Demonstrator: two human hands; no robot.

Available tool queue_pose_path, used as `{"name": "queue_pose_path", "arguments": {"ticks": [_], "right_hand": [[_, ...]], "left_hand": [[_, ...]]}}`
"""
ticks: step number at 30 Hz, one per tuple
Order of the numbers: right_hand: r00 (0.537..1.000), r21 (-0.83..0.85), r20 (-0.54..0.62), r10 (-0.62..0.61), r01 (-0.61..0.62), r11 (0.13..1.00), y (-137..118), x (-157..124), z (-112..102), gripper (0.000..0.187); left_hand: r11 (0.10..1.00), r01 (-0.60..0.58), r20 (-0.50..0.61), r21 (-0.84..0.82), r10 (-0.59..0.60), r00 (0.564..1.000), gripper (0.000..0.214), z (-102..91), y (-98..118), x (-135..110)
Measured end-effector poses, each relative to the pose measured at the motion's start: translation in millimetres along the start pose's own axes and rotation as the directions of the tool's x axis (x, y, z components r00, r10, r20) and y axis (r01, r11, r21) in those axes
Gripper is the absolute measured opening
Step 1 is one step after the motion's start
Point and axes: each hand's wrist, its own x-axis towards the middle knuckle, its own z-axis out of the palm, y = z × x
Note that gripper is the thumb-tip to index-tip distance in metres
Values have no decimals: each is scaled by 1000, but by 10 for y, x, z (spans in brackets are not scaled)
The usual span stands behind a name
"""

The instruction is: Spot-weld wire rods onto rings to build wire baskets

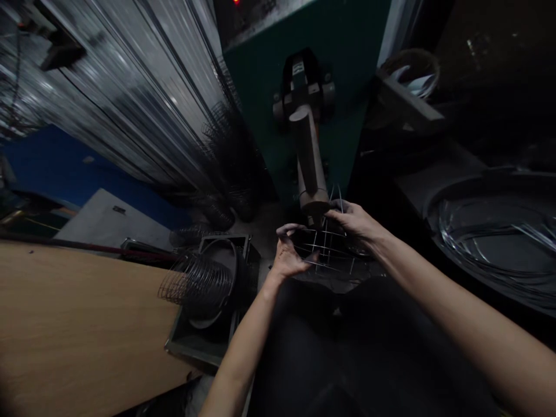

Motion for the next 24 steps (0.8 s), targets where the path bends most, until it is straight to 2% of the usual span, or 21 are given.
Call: {"name": "queue_pose_path", "arguments": {"ticks": [4, 10, 14, 20, 24], "right_hand": [[999, 82, -1, 53, -53, 995, -45, -4, 55, 30], [999, 41, -15, 29, -28, 999, -24, 42, 86, 30], [1000, 59, -16, 22, -21, 998, 8, 53, 93, 25], [987, 231, -154, 37, -1, 973, -54, 46, 0, 21], [994, 233, -64, 84, -67, 970, -118, -34, -13, 16]], "left_hand": [[999, -16, -4, 29, 16, 1000, 77, -17, -51, 32], [999, -47, -7, 26, 47, 999, 82, -38, -97, 74], [995, -100, 0, 13, 100, 995, 70, -84, -69, 101], [986, -148, -5, 74, 149, 989, 55, -136, -23, 129], [988, -125, -14, 92, 127, 992, 54, -138, -61, 56]]}}
